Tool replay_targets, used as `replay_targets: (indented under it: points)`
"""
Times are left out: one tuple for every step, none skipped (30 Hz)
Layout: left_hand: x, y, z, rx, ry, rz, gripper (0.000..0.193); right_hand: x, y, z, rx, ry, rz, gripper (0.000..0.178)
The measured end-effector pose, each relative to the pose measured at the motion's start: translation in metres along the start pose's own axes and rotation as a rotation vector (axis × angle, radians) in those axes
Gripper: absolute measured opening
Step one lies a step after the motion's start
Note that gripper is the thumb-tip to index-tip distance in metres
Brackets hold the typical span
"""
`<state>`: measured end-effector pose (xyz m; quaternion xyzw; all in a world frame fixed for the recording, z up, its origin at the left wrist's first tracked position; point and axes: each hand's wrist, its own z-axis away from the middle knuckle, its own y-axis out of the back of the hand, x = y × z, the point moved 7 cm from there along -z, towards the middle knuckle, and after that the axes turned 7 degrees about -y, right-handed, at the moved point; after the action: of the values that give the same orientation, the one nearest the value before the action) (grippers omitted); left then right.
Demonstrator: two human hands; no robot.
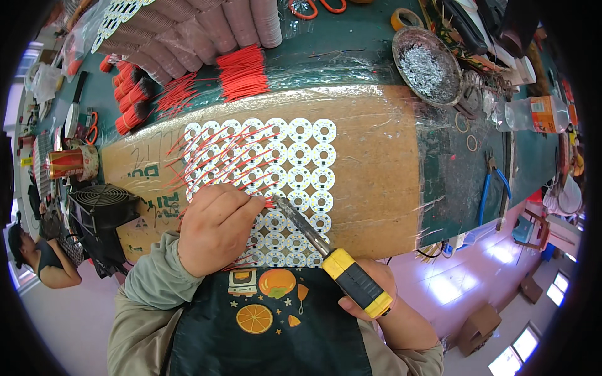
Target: The person solders red wires onto circular LED circuit boards on the workbench using a soldering iron, picking up wires and attaching them to each board.
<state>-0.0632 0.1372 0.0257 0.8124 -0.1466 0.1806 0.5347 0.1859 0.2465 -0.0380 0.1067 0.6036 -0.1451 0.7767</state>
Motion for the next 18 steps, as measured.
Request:
replay_targets:
  points:
    - [0.0001,-0.0001,0.0002,0.0,0.001,0.0,0.035,0.0013,0.0007,0.0015,0.006,-0.008,0.002,0.041]
    - [0.0002,-0.0006,0.0003,-0.004,0.004,-0.004,0.035,0.0024,0.0014,0.0022,0.012,-0.015,0.003,0.042]
    - [0.0001,-0.001,0.0004,-0.009,0.007,-0.007,0.035,0.0019,0.0016,0.0017,0.012,-0.015,0.003,0.042]
    - [0.0001,-0.0009,0.0003,-0.009,0.007,-0.007,0.035,0.0004,0.0014,0.0011,0.009,-0.009,0.024,0.042]
    - [0.0001,-0.0009,0.0001,-0.017,0.007,-0.009,0.035,-0.001,0.0008,0.0009,0.006,-0.003,0.045,0.042]
    - [0.0002,-0.0011,0.0001,-0.025,0.007,-0.01,0.034,-0.0014,-0.0002,0.0014,0.007,-0.003,0.045,0.042]
    - [0.0003,-0.0013,0.0,-0.026,0.007,-0.01,0.034,-0.0008,-0.0001,0.0022,0.027,-0.017,0.039,0.042]
    - [0.0005,-0.0014,-0.0001,-0.024,0.006,-0.014,0.034,0.0,0.0006,0.0027,0.048,-0.03,0.034,0.042]
    - [0.0006,-0.0014,-0.0001,-0.022,0.005,-0.019,0.034,0.0003,0.0005,0.0024,0.048,-0.03,0.034,0.042]
    - [0.0008,-0.0015,0.0,-0.022,0.005,-0.019,0.034,-0.0005,0.0002,0.0019,0.044,-0.007,0.034,0.042]
    - [0.0008,-0.0017,0.0001,-0.023,0.004,-0.019,0.034,-0.0015,-0.0001,0.0016,0.04,0.016,0.036,0.041]
    - [0.0007,-0.0019,0.0002,-0.025,0.003,-0.018,0.035,-0.001,-0.0001,0.0019,0.041,0.016,0.036,0.041]
    - [0.0007,-0.0019,0.0002,-0.025,0.003,-0.018,0.035,-0.0008,0.0,0.0024,0.04,0.018,0.038,0.041]
    - [0.0008,-0.0021,0.0003,-0.029,0.003,-0.02,0.035,-0.0006,0.0002,0.0028,0.04,0.022,0.04,0.04]
    - [0.0009,-0.0022,0.0004,-0.033,0.003,-0.023,0.035,-0.0001,0.0012,0.0032,0.039,0.022,0.039,0.04]
    - [0.0011,-0.0022,0.0003,-0.033,0.003,-0.023,0.035,0.0003,0.0009,0.0037,0.011,0.025,0.019,0.039]
    - [0.0011,-0.0024,0.0003,-0.034,0.002,-0.024,0.035,0.0005,0.0001,0.0041,-0.018,0.028,-0.001,0.037]
    - [0.0013,-0.0026,0.0004,-0.036,0.002,-0.024,0.035,-0.0019,0.0008,0.0048,-0.018,0.028,-0.002,0.037]
